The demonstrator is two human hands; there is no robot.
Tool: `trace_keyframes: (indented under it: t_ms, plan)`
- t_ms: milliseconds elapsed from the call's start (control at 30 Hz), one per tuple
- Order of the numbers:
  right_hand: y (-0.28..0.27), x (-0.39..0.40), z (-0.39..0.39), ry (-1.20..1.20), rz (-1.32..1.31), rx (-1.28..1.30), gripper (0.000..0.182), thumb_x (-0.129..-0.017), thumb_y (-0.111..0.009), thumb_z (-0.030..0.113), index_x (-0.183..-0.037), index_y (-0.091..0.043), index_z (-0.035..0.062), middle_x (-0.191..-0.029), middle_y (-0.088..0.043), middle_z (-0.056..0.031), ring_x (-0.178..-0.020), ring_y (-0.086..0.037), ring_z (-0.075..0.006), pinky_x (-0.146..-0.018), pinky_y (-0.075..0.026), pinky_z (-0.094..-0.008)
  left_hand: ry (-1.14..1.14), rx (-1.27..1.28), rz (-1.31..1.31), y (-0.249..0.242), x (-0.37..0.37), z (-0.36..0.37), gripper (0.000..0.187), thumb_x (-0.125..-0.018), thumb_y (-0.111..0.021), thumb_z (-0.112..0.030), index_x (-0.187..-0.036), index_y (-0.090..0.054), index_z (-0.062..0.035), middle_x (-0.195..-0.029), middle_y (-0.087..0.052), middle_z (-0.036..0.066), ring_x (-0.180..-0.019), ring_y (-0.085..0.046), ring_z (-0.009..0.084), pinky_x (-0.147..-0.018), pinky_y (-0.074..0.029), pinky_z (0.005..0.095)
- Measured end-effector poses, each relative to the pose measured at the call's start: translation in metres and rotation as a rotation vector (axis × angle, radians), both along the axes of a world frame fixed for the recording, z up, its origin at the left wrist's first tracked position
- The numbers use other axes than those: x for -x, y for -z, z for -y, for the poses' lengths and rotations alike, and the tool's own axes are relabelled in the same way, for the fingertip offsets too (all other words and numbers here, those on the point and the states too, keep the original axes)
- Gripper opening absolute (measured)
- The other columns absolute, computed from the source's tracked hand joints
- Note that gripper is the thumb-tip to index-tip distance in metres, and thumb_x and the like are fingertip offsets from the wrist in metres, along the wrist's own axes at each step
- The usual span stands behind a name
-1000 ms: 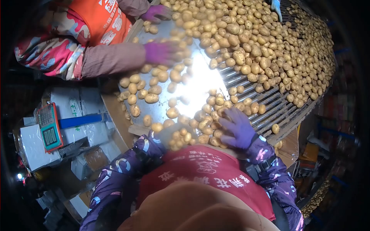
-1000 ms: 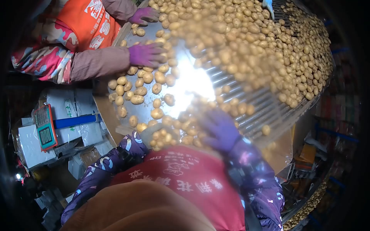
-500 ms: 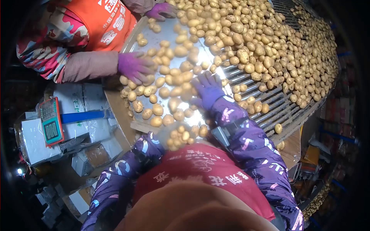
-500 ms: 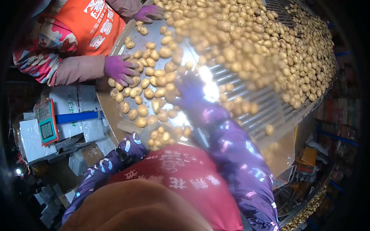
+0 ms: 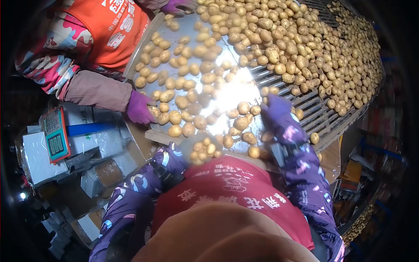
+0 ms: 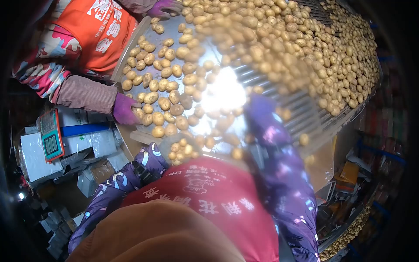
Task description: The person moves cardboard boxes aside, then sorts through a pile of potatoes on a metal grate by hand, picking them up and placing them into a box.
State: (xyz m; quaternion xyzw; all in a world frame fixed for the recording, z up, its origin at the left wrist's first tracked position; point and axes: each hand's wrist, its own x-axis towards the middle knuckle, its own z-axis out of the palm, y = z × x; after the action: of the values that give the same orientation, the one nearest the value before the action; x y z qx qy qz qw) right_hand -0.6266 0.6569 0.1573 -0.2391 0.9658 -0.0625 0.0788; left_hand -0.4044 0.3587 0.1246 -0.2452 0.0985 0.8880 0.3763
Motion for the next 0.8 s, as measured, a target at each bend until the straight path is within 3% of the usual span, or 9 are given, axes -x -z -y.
trace_keyframes:
  t_ms: [133,233,300,367,433,500,567,700,800]
  plan:
    - [-0.018,-0.005,0.013,-0.113,0.022,-0.062,0.03,-0.087,-0.062,0.035,-0.103,-0.068,0.0102,-0.094,-0.069,-0.0142,-0.09,-0.065,-0.035,-0.085,-0.05,-0.0468,0.042,-0.016,-0.165,-0.011,0.001,-0.007,0.027,-0.099,-0.055,-0.033,-0.112,-0.064,-0.011,-0.099,-0.068,0.018,-0.065,-0.058,0.0159,-0.045,-0.043,0.0207]
    - [-0.042,-0.03,0.022,0.183,0.376,0.304,0.028,-0.087,-0.065,0.027,-0.107,-0.07,0.0083,-0.098,-0.071,-0.0152,-0.093,-0.068,-0.0284,-0.084,-0.055,-0.0389,0.165,0.074,-0.044,-0.052,0.016,-0.008,0.033,-0.1,-0.056,-0.032,-0.125,-0.06,-0.0114,-0.102,-0.064,0.012,-0.07,-0.058,0.0123,-0.047,-0.043,0.0164]
    - [-0.062,-0.064,0.032,0.085,0.618,0.541,0.035,-0.088,-0.067,0.028,-0.114,-0.067,0.0056,-0.108,-0.068,-0.0178,-0.101,-0.065,-0.0292,-0.089,-0.052,-0.0397,0.173,0.053,-0.039,-0.062,0.019,-0.015,0.032,-0.099,-0.06,-0.029,-0.126,-0.053,-0.0112,-0.101,-0.055,0.007,-0.073,-0.053,0.0048,-0.05,-0.041,0.0085]
    - [-0.078,-0.095,0.039,-0.115,0.788,0.663,0.043,-0.088,-0.069,0.029,-0.122,-0.065,0.0029,-0.119,-0.064,-0.0203,-0.11,-0.062,-0.03,-0.095,-0.05,-0.0406,0.213,-0.041,-0.099,-0.049,0.019,-0.017,0.037,-0.099,-0.06,-0.032,-0.129,-0.051,-0.0111,-0.102,-0.055,0.007,-0.069,-0.052,0.0039,-0.047,-0.038,0.0081]
    - [-0.096,-0.105,0.046,-0.221,0.716,0.638,0.049,-0.087,-0.071,0.031,-0.126,-0.064,0.0025,-0.125,-0.061,-0.0222,-0.116,-0.059,-0.0334,-0.102,-0.046,-0.0432,0.219,-0.052,-0.177,-0.041,0.018,-0.02,0.04,-0.099,-0.06,-0.034,-0.131,-0.051,-0.0105,-0.104,-0.055,0.007,-0.067,-0.052,0.0039,-0.045,-0.037,0.0085]
    - [-0.076,-0.091,0.03,-0.459,0.242,0.501,0.052,-0.084,-0.072,0.031,-0.128,-0.062,0.004,-0.127,-0.059,-0.0213,-0.121,-0.055,-0.0363,-0.106,-0.041,-0.0464,0.192,0.036,-0.231,-0.044,0.016,-0.024,0.041,-0.099,-0.059,-0.035,-0.131,-0.051,-0.0094,-0.105,-0.056,0.008,-0.067,-0.053,0.0048,-0.045,-0.037,0.0098]
    - [-0.045,-0.09,-0.004,-0.559,0.041,0.358,0.056,-0.081,-0.073,0.031,-0.129,-0.06,0.0049,-0.13,-0.057,-0.0211,-0.125,-0.051,-0.0387,-0.109,-0.038,-0.0492,0.177,0.166,-0.215,-0.061,0.014,-0.028,0.042,-0.099,-0.058,-0.035,-0.131,-0.052,-0.0077,-0.107,-0.057,0.008,-0.066,-0.054,0.0059,-0.045,-0.038,0.0113]
    - [-0.006,-0.108,-0.101,-0.593,0.001,0.231,0.065,-0.077,-0.074,0.033,-0.132,-0.056,0.0049,-0.132,-0.054,-0.0218,-0.126,-0.049,-0.0411,-0.107,-0.038,-0.0525,0.168,0.163,-0.319,-0.04,0.0,-0.014,0.043,-0.1,-0.057,-0.033,-0.13,-0.053,-0.003,-0.109,-0.059,0.01,-0.073,-0.058,0.01,-0.045,-0.04,0.0141]
    - [-0.04,-0.129,-0.126,-0.115,0.026,0.201,0.071,-0.075,-0.075,0.036,-0.134,-0.054,0.0048,-0.126,-0.056,-0.021,-0.118,-0.053,-0.0414,-0.1,-0.041,-0.0541,0.132,-0.158,-0.244,-0.018,-0.005,-0.006,0.039,-0.1,-0.057,-0.03,-0.125,-0.055,0.0,-0.11,-0.06,0.011,-0.082,-0.06,0.0136,-0.046,-0.043,0.0157]
